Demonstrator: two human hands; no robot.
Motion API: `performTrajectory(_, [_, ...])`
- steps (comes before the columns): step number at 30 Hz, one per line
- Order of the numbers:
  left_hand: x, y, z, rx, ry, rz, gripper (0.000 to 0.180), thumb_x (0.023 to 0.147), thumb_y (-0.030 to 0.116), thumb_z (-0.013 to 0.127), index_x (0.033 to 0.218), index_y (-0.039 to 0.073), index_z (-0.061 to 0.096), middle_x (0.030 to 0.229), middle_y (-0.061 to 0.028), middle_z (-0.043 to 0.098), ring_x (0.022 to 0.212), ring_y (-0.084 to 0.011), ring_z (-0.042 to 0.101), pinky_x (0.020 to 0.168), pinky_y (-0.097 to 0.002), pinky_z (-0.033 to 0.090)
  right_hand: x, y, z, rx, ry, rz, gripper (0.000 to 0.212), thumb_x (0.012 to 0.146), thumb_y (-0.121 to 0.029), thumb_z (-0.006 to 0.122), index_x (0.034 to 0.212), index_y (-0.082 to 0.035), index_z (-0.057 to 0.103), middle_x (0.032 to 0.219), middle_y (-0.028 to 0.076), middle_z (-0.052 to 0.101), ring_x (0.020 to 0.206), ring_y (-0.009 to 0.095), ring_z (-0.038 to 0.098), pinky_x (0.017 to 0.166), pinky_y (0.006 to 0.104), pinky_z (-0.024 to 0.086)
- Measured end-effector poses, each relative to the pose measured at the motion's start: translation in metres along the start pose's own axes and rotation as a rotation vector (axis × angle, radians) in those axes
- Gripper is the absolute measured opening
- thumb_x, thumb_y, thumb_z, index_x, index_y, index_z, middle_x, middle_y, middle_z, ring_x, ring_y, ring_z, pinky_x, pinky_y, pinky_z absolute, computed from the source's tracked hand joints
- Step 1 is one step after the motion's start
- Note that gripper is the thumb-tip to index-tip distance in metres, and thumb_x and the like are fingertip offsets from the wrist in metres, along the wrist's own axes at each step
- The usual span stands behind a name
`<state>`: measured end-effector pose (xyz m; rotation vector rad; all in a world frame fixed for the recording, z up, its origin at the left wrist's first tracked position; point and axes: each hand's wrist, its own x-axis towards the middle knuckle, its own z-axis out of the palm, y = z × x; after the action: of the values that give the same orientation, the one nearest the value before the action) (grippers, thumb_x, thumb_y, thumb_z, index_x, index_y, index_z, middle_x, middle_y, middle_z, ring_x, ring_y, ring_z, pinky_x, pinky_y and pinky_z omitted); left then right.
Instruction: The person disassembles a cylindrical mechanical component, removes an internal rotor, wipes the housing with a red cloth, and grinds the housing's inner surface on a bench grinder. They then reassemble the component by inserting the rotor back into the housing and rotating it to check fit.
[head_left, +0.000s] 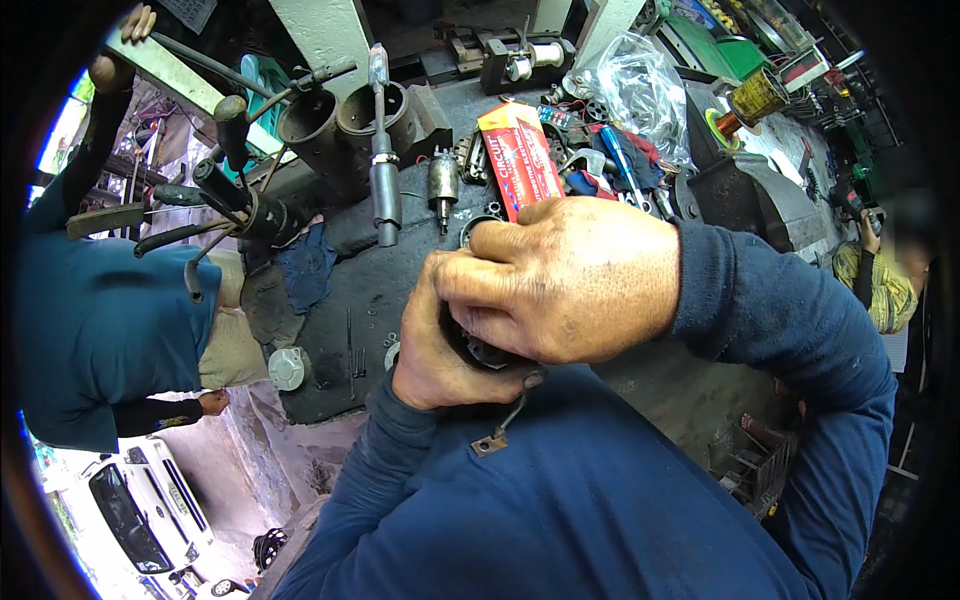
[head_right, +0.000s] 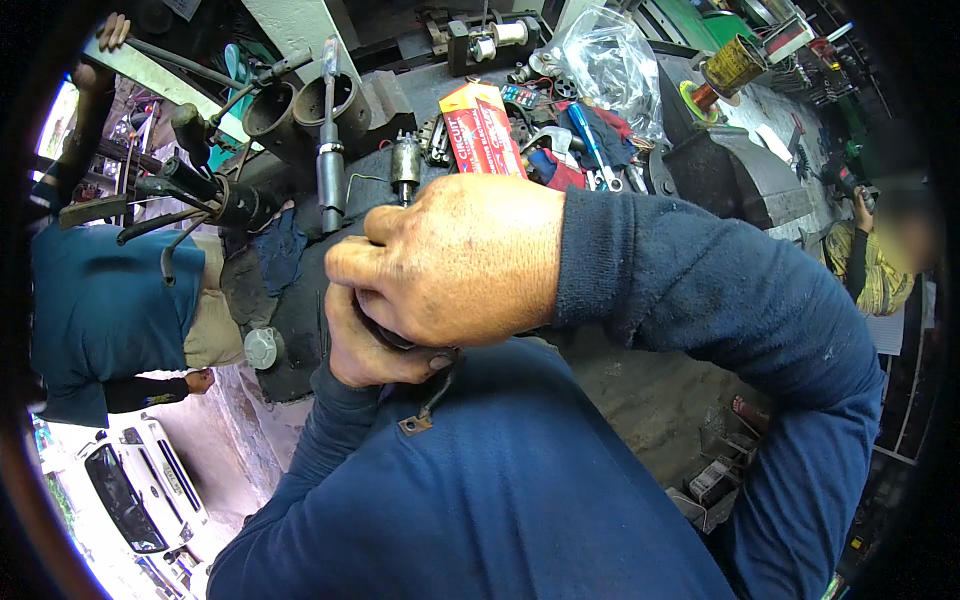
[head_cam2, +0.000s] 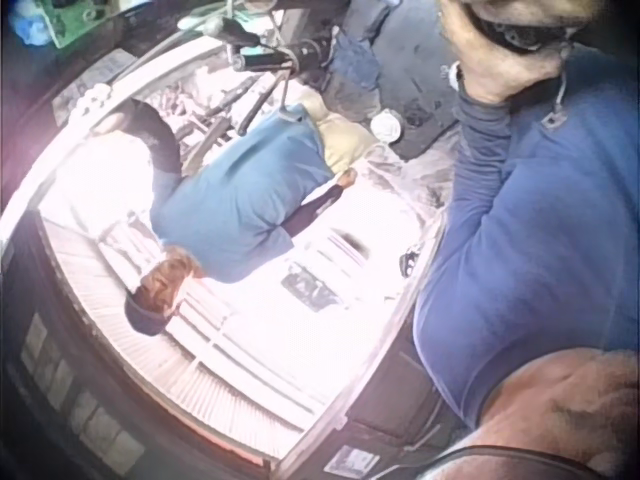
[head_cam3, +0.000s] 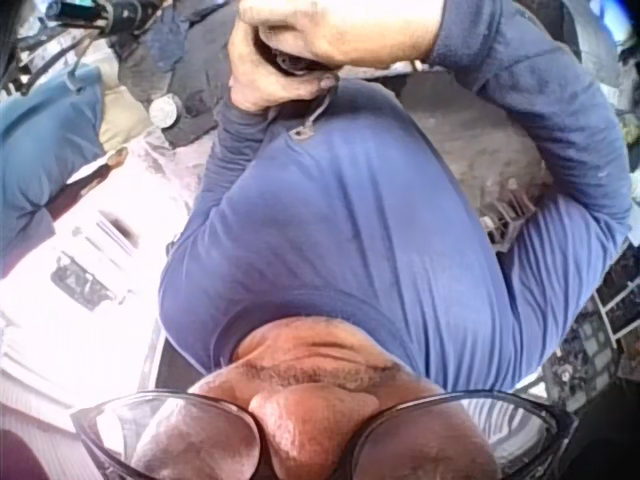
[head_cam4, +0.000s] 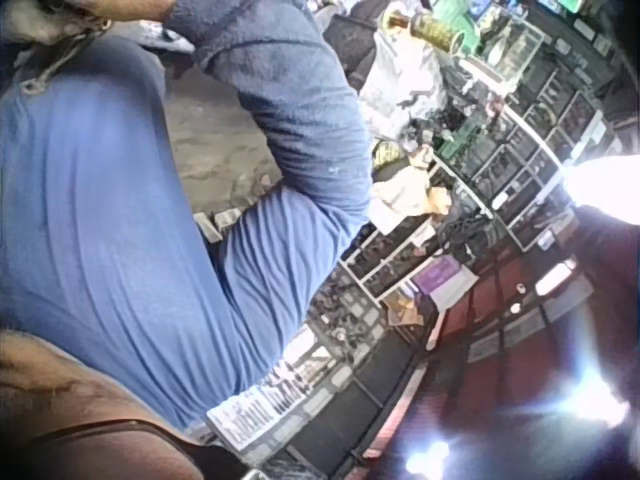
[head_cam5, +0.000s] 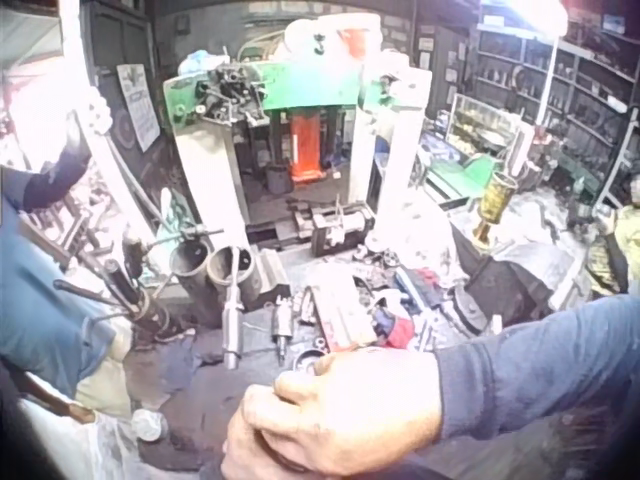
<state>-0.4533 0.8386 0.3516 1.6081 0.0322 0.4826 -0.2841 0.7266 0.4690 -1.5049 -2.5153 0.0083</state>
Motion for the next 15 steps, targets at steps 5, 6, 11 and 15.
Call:
performTrajectory(5, [-0.001, -0.006, 0.004, -0.292, -0.038, -0.04, 0.103, 0.05, 0.019, 0.104, 0.135, 0.002, 0.049, 0.129, -0.0114, 0.057, 0.122, -0.0222, 0.059, 0.106, -0.0386, 0.049, -0.021, 0.008, 0.002, 0.218, 0.089, 0.206, 0.023, 0.087, -0.019, 0.072, 0.105, -0.005, 0.073, 0.105, 0.014, 0.062, 0.095, 0.033, 0.068, 0.081, 0.0434, 0.059])
performTrajectory(6, [0.0, -0.01, 0.006, -0.311, -0.028, -0.032, 0.103, 0.051, 0.019, 0.105, 0.135, 0.002, 0.049, 0.131, -0.0119, 0.055, 0.123, -0.0232, 0.058, 0.107, -0.0394, 0.049, -0.027, 0.007, 0.009, 0.349, 0.213, 0.275, 0.026, 0.09, -0.019, 0.071, 0.111, -0.004, 0.072, 0.106, 0.015, 0.062, 0.095, 0.035, 0.068, 0.082, 0.044, 0.057])
performTrajectory(11, [-0.008, -0.022, 0.017, -0.249, 0.025, 0.202, 0.094, 0.064, 0.025, 0.103, 0.138, 0.004, 0.05, 0.141, -0.0182, 0.047, 0.134, -0.0299, 0.053, 0.112, -0.0434, 0.047, -0.043, -0.019, 0.065, 1.083, 0.557, 0.594, 0.039, 0.109, -0.026, 0.056, 0.133, 0.004, 0.065, 0.129, 0.016, 0.064, 0.123, 0.03, 0.062, 0.108, 0.0413, 0.047])
performTrajectory(15, [-0.023, -0.022, 0.021, -0.005, 0.116, 0.295, 0.095, 0.069, 0.036, 0.101, 0.143, 0.0, 0.052, 0.142, -0.0208, 0.048, 0.133, -0.0328, 0.054, 0.111, -0.044, 0.047, -0.038, -0.053, 0.11, 1.401, 0.822, 0.673, 0.06, 0.113, -0.044, 0.039, 0.139, 0.005, 0.062, 0.149, 0.021, 0.054, 0.143, 0.032, 0.048, 0.12, 0.0444, 0.036])
